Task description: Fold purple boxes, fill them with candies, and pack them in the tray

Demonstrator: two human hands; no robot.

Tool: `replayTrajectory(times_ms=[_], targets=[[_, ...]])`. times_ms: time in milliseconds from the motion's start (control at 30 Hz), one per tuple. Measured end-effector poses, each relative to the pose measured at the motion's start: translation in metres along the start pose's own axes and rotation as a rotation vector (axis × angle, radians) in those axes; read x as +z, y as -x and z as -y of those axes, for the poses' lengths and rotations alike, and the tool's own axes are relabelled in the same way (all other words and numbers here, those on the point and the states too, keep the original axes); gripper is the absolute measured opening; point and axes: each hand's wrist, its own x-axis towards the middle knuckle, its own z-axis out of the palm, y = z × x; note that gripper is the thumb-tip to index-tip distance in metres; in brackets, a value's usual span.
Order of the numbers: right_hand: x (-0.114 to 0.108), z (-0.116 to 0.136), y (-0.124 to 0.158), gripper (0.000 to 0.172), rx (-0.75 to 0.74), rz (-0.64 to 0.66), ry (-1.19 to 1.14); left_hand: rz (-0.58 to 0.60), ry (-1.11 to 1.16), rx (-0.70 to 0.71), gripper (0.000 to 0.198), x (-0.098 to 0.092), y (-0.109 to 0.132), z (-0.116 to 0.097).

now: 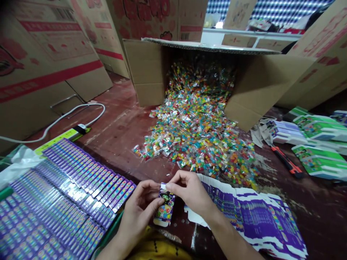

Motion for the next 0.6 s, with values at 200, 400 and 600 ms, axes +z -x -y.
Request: replayTrajectory(times_ms=[200,400,600], targets=[[-0.006,0.001,-0.003,0.026,0.0,0.031,0.011,0.033,-0.023,0.033,0.041,0.001,0.002,-0.004],[0.001,0.002,0.013,0.019,-0.113,-0.077,0.206,0.086,-0.218,0.052,0.036,-0.005,0.0,-0.002],[-0.002,-0.003,0.013,0.023,-0.026,-0.075,0.228,0.116,-0.217,0.024,0.04,-0.003,-0.001,-0.004]])
